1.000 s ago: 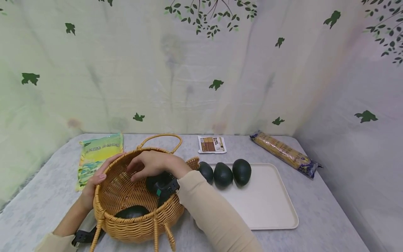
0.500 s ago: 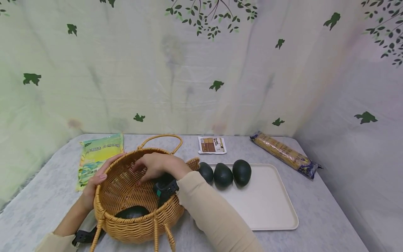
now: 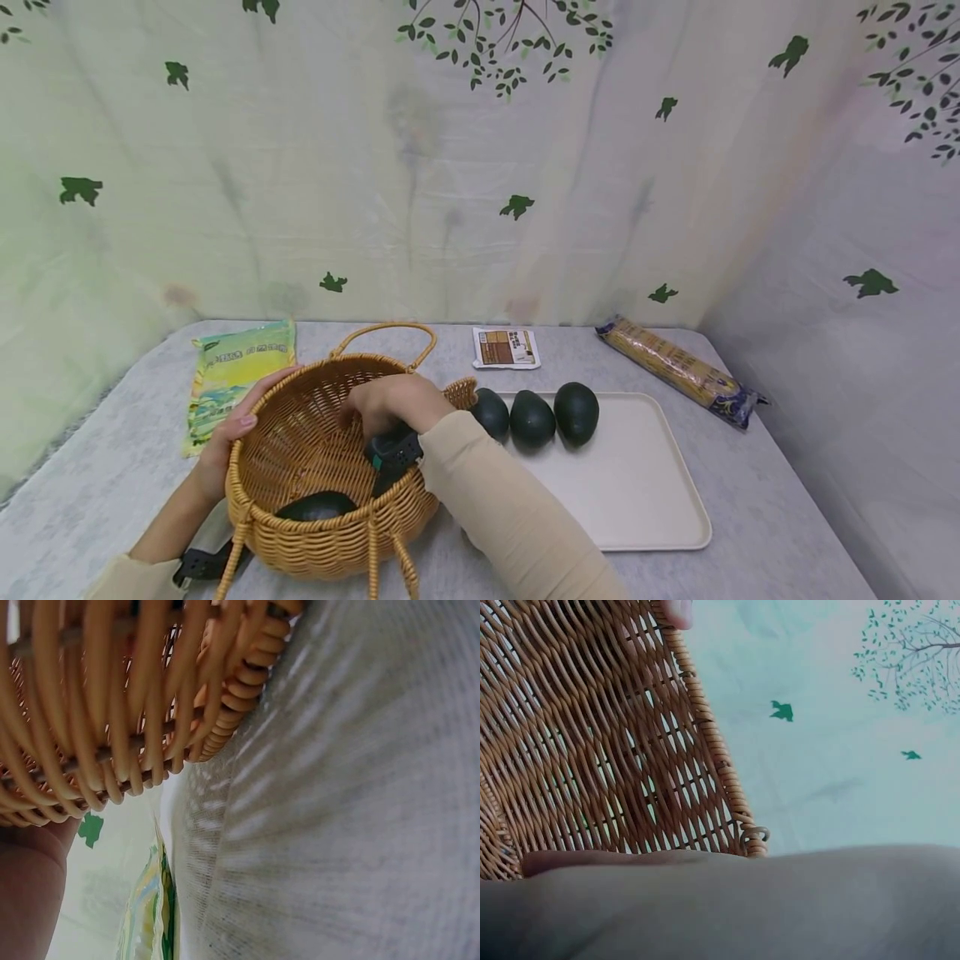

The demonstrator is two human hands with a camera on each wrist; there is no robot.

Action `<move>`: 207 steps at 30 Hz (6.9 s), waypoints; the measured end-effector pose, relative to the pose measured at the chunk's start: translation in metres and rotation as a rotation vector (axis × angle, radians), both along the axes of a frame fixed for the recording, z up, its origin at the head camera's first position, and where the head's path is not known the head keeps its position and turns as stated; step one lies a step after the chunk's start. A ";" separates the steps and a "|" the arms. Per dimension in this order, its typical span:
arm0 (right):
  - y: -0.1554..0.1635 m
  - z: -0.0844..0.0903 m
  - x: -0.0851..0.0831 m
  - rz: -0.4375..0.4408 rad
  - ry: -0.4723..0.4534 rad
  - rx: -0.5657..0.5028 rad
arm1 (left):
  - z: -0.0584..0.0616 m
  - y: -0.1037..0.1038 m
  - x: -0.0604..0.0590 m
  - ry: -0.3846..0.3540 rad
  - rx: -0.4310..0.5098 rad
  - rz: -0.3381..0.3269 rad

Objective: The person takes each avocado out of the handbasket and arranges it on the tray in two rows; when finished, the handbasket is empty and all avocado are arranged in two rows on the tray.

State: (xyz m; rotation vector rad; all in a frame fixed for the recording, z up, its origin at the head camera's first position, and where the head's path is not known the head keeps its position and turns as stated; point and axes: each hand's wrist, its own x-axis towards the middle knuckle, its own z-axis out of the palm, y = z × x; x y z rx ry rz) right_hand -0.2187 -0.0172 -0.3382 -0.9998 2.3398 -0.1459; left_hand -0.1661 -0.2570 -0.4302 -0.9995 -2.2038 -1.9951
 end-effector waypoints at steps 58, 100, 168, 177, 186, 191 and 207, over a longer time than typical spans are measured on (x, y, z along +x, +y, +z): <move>0.000 -0.009 -0.003 0.006 -0.143 -0.061 | 0.003 0.003 0.002 -0.010 -0.011 0.043; 0.017 0.020 0.002 0.056 -0.045 -0.491 | 0.000 0.001 0.000 -0.001 0.013 -0.037; 0.099 -0.012 0.078 -0.189 0.126 -1.048 | -0.002 0.000 0.000 -0.005 0.000 0.014; 0.111 -0.014 0.084 -0.191 0.019 -1.174 | -0.001 0.000 0.001 0.008 0.000 0.019; 0.130 -0.017 0.088 -0.226 0.016 -1.190 | 0.001 0.000 -0.001 -0.005 0.028 -0.015; 0.141 -0.017 0.092 -0.236 0.058 -1.187 | 0.001 0.000 0.000 -0.007 0.031 -0.023; 0.180 -0.022 0.097 -0.303 0.038 -1.104 | 0.000 0.001 0.000 0.007 0.037 -0.021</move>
